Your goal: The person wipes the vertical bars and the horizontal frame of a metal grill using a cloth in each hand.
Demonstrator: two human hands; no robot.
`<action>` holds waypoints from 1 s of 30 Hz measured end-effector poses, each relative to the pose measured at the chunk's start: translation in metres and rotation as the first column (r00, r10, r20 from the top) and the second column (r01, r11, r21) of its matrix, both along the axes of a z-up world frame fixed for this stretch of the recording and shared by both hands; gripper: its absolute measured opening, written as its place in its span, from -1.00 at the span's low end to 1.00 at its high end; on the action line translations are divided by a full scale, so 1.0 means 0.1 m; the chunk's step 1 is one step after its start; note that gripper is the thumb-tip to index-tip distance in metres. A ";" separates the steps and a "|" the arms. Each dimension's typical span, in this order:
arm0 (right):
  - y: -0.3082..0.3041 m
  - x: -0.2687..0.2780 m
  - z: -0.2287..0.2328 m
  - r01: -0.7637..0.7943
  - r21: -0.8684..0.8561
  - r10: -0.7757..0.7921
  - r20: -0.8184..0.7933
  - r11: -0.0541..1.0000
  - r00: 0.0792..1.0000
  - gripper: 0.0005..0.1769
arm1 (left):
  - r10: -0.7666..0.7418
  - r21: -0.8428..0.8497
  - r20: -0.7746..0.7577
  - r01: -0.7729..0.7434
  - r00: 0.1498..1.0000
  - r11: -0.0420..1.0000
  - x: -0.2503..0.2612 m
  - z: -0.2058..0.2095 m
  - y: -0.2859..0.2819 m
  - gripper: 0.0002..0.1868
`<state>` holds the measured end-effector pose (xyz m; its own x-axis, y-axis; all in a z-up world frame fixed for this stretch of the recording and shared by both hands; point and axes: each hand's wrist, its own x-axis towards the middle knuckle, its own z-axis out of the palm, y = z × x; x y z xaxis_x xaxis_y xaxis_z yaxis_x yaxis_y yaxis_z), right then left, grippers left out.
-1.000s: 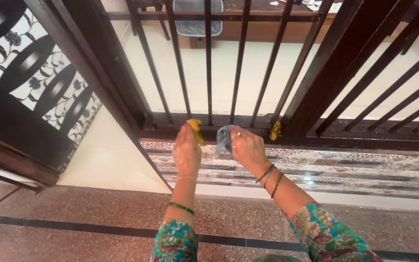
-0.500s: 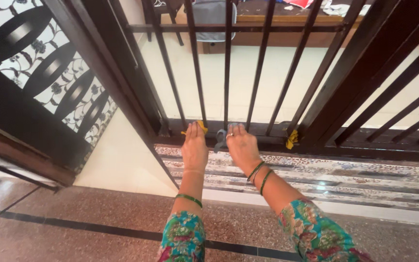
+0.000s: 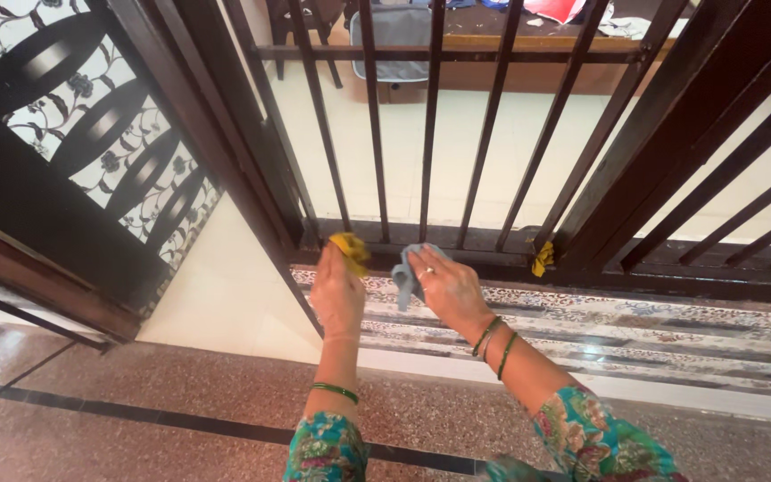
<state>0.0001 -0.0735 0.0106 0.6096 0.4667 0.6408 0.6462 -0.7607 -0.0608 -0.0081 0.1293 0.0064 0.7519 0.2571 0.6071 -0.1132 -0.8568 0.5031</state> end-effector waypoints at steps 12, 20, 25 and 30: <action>0.44 0.26 0.09 0.102 -0.152 -0.098 0.034 0.983 0.995 -0.58 | -0.004 0.112 0.004 0.003 1.000 0.994 0.58 -0.21 0.21 -0.55; 0.27 0.20 0.20 0.015 -0.033 -0.020 -0.144 0.999 0.989 -0.59 | -0.073 -0.013 -0.013 0.073 0.997 0.997 0.46 -0.04 0.27 -0.74; 0.09 0.07 0.60 -0.038 0.269 0.016 0.085 0.962 0.996 -0.59 | 0.040 -0.339 0.096 -0.005 0.995 0.941 0.35 0.42 0.13 -0.75; 0.05 0.13 1.42 -0.028 0.368 -0.149 0.442 0.929 0.885 -0.63 | 0.019 -0.395 0.351 0.129 0.936 0.909 0.31 1.22 -0.11 -0.54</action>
<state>0.0127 -0.0680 0.1527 0.2277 0.1263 0.9655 0.6212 -0.7824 -0.0442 0.0234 0.1181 0.1285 0.5390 0.5005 0.6775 -0.3811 -0.5724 0.7261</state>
